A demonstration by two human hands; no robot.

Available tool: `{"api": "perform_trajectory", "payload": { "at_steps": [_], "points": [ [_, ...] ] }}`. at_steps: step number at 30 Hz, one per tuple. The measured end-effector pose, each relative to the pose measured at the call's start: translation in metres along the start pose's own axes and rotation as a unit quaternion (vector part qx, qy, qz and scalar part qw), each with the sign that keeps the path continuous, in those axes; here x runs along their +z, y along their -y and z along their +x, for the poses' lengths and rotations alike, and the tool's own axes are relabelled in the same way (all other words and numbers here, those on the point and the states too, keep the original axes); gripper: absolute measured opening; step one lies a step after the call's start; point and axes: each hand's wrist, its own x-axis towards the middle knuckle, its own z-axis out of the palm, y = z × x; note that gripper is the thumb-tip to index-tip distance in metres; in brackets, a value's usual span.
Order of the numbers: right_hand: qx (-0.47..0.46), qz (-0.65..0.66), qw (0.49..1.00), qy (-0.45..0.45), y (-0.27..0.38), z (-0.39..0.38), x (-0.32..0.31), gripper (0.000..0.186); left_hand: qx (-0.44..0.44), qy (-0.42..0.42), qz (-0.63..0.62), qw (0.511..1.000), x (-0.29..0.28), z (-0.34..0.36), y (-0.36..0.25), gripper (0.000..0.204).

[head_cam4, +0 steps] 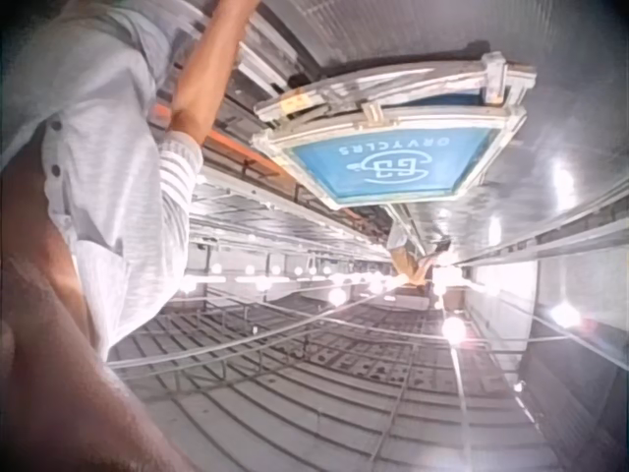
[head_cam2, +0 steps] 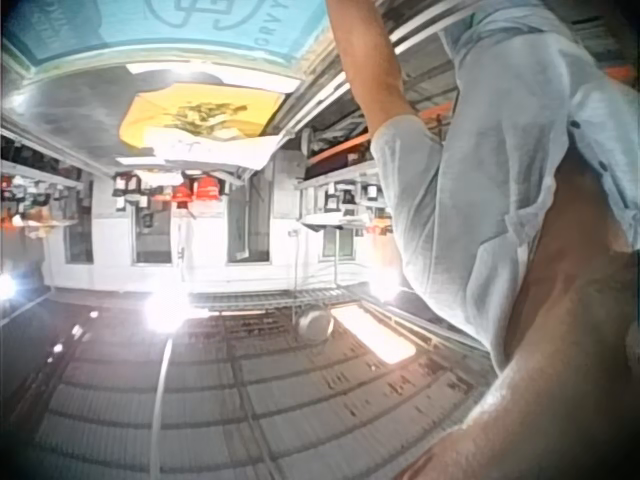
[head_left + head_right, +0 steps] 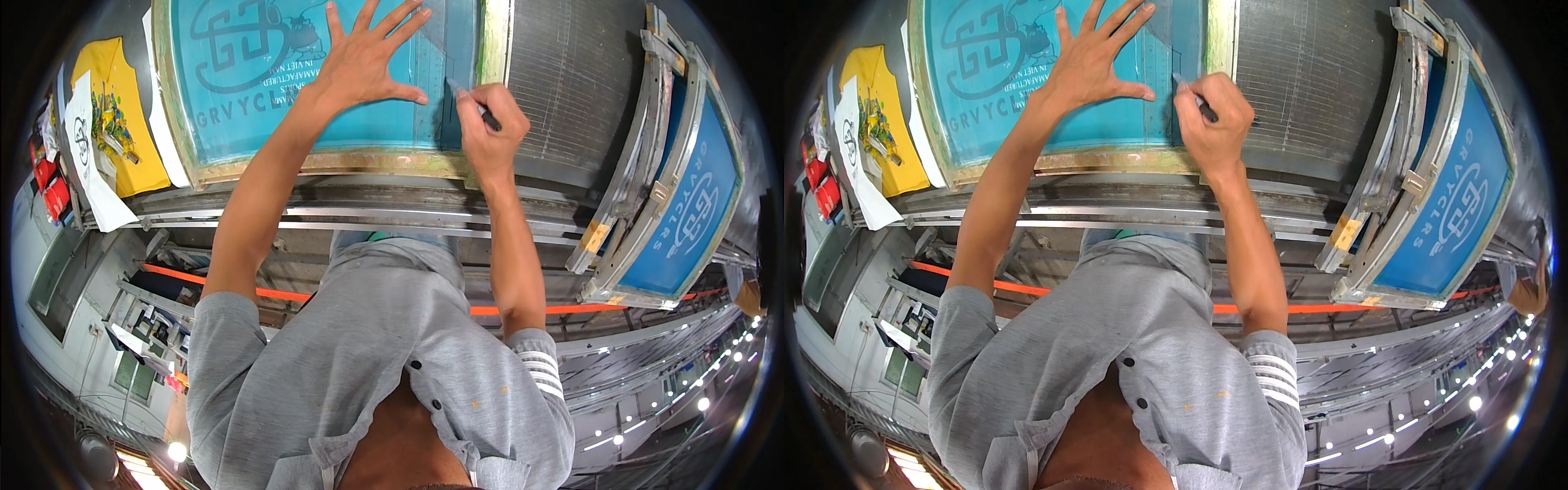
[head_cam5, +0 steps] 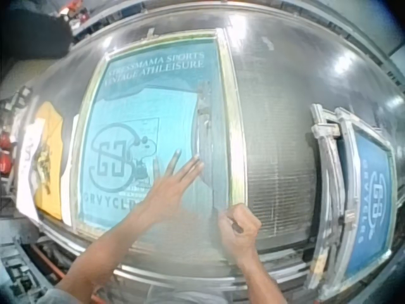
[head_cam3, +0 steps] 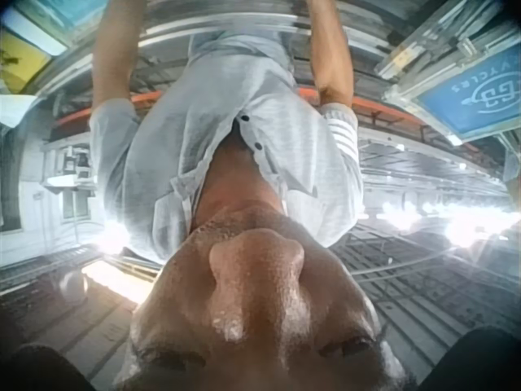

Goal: The person aligns a white t-shirt on a screen printing press, then positions a screen printing frame over it. They use a ruler and marker to draw lines on the screen mesh, then measure the frame with a tape measure.

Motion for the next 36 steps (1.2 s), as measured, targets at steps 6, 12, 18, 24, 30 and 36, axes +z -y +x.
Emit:
{"api": "perform_trajectory", "payload": {
  "at_steps": [6,12,18,24,30,36],
  "points": [
    [0.021,-0.010,0.999,0.030,0.013,-0.038,-0.013,0.012,0.002,0.006,0.013,1.000,-0.001,0.000,0.001,0.130],
    [0.039,0.016,0.999,0.019,0.014,-0.058,-0.019,0.012,-0.002,0.012,0.005,1.000,0.000,0.002,0.000,0.130],
    [0.135,0.038,0.987,-0.072,0.026,-0.059,-0.038,0.006,0.013,-0.079,0.104,0.991,0.018,-0.009,0.018,0.117],
    [0.163,0.098,0.980,-0.067,0.011,-0.066,-0.069,0.010,-0.051,-0.151,0.028,0.987,0.025,-0.041,0.076,0.131],
    [0.162,0.088,0.981,-0.060,0.018,-0.052,-0.071,0.010,-0.067,-0.146,0.007,0.987,0.019,-0.045,0.082,0.132],
    [0.193,0.122,0.970,-0.078,0.033,-0.025,-0.052,0.010,-0.070,-0.139,-0.023,0.988,0.011,-0.043,0.077,0.134]
  ]
}}
